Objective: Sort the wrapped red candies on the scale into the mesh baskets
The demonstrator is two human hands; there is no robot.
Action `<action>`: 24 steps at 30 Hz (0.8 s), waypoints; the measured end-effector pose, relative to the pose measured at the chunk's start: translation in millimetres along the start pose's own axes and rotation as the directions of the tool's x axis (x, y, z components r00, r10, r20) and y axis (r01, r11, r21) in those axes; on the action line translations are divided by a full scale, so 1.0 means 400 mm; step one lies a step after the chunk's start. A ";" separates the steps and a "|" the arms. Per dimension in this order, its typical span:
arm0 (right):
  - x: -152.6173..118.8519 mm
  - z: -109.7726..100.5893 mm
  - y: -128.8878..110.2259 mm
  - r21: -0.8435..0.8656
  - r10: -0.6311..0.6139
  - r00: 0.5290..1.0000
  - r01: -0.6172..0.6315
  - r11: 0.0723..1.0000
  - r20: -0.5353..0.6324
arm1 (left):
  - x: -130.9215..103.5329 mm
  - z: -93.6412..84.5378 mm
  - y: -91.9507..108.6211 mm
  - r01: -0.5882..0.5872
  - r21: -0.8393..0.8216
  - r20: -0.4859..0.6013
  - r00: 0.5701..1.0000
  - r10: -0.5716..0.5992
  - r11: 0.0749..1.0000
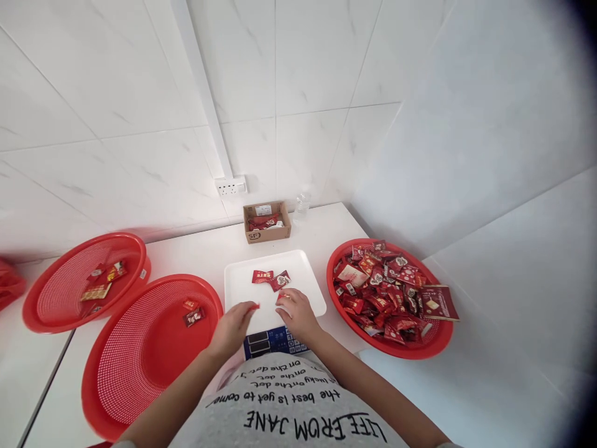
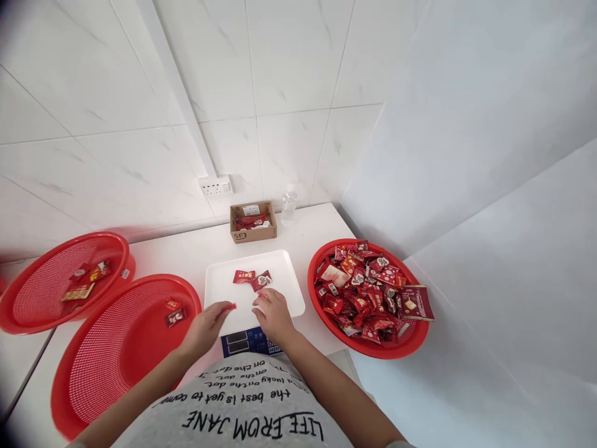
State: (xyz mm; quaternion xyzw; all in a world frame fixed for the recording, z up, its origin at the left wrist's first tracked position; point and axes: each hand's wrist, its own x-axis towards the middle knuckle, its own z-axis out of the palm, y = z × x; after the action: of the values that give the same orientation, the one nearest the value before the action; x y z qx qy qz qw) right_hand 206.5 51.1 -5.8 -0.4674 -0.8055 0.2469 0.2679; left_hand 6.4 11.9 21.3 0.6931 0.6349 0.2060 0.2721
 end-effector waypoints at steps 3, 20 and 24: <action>0.000 -0.002 0.029 -0.081 0.135 0.989 -0.131 0.988 0.051 | -0.043 -0.082 -0.077 0.254 0.129 -0.145 0.961 -0.235 0.959; -0.002 0.006 0.047 -0.193 0.192 0.978 -0.174 0.966 0.082 | 0.220 0.051 -0.002 -0.200 0.322 0.151 0.976 0.158 0.925; -0.004 0.011 0.050 -0.191 0.175 0.981 -0.158 0.969 0.079 | 0.221 0.037 -0.009 -0.122 0.372 0.138 0.988 0.075 0.920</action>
State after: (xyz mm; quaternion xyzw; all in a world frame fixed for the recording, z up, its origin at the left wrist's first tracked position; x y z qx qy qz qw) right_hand 216.7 57.9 -22.4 -0.5438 -0.7946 0.2151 0.1634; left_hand 22.5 98.2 2.4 0.7749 0.6094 0.0506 0.1602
